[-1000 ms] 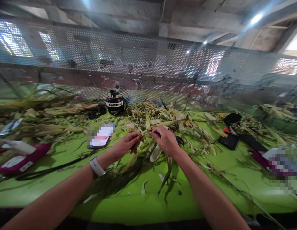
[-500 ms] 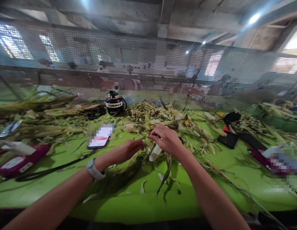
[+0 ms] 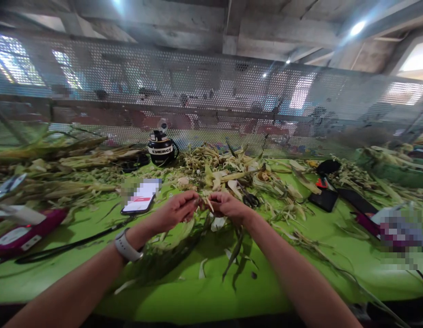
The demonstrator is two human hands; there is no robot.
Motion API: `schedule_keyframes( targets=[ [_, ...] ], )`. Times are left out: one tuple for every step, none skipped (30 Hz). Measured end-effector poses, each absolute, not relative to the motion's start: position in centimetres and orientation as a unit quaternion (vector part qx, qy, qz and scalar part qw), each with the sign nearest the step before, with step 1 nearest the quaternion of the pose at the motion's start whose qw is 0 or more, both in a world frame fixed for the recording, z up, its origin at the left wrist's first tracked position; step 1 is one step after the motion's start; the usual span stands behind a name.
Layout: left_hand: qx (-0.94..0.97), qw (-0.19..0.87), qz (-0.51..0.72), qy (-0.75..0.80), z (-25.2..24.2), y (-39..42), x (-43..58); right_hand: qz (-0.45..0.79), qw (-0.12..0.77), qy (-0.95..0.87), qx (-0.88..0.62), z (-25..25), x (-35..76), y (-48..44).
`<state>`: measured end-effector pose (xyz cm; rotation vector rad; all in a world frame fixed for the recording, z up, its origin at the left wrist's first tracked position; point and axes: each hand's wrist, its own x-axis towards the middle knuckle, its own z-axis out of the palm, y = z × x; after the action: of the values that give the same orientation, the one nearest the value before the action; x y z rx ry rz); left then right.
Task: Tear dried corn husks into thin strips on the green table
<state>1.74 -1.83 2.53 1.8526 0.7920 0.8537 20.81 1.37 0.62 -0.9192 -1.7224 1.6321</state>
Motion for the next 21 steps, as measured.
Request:
schedule_keyframes(
  targets=[
    [0.737,0.451,0.372,0.339,2.1,-1.3,1.6,0.614,0.303,-0.641,-0.349,0.4,20.6,1.4],
    [0.730,0.445,0.379,0.354,1.7,-0.7,1.5,0.614,0.306,-0.637,-0.353,0.2,20.4,1.5],
    [0.724,0.438,0.384,0.369,1.3,-0.2,1.5,0.612,0.308,-0.634,-0.359,0.2,20.3,1.5],
    [0.721,0.428,0.390,0.380,1.0,0.2,1.4,0.609,0.306,-0.635,-0.364,0.2,20.1,1.4],
    [0.719,0.419,0.396,0.389,0.7,0.5,1.4,0.604,0.306,-0.637,-0.368,0.3,20.0,1.2],
    [0.720,0.409,0.399,0.395,0.5,0.7,1.3,0.599,0.308,-0.640,-0.370,0.4,19.8,1.0],
    [0.723,0.395,0.400,0.400,0.4,0.8,1.3,0.592,0.315,-0.642,-0.371,0.6,19.7,0.8],
    [0.726,0.382,0.402,0.406,0.3,0.9,1.3,0.584,0.324,-0.644,-0.373,0.7,19.5,0.6],
    [0.728,0.368,0.405,0.413,0.3,0.9,1.3,0.576,0.332,-0.645,-0.376,0.7,19.3,0.5],
    [0.727,0.356,0.409,0.422,0.3,0.9,1.3,0.568,0.338,-0.647,-0.382,0.8,19.2,0.4],
    [0.724,0.346,0.412,0.432,0.4,0.9,1.3,0.556,0.342,-0.651,-0.388,0.7,19.1,0.3],
    [0.719,0.341,0.415,0.441,0.4,0.9,1.3,0.538,0.345,-0.660,-0.395,0.7,19.0,0.2],
    [0.716,0.338,0.415,0.449,0.5,0.9,1.3,0.510,0.346,-0.677,-0.401,0.6,18.9,0.2],
    [0.714,0.336,0.414,0.454,0.6,0.9,1.3,0.474,0.348,-0.701,-0.404,0.6,18.9,0.2],
    [0.715,0.335,0.410,0.457,0.6,0.8,1.3,0.429,0.351,-0.729,-0.403,0.5,18.9,0.1],
    [0.717,0.332,0.406,0.460,0.6,0.8,1.3,0.378,0.354,-0.757,-0.399,0.6,18.9,0.1],
    [0.720,0.326,0.402,0.462,0.5,0.8,1.3,0.326,0.358,-0.781,-0.394,0.6,18.8,-0.1],
    [0.725,0.317,0.400,0.463,0.5,0.7,1.3,0.276,0.366,-0.799,-0.389,0.7,18.8,-0.2],
    [0.730,0.306,0.397,0.465,0.4,0.7,1.3,0.230,0.377,-0.810,-0.386,0.8,18.8,-0.4],
    [0.736,0.294,0.394,0.465,0.3,0.6,1.3,0.191,0.392,-0.816,-0.380,0.9,18.8,-0.5],
    [0.743,0.283,0.391,0.463,0.2,0.6,1.4,0.161,0.409,-0.818,-0.372,1.0,18.8,-0.6]
  ],
)
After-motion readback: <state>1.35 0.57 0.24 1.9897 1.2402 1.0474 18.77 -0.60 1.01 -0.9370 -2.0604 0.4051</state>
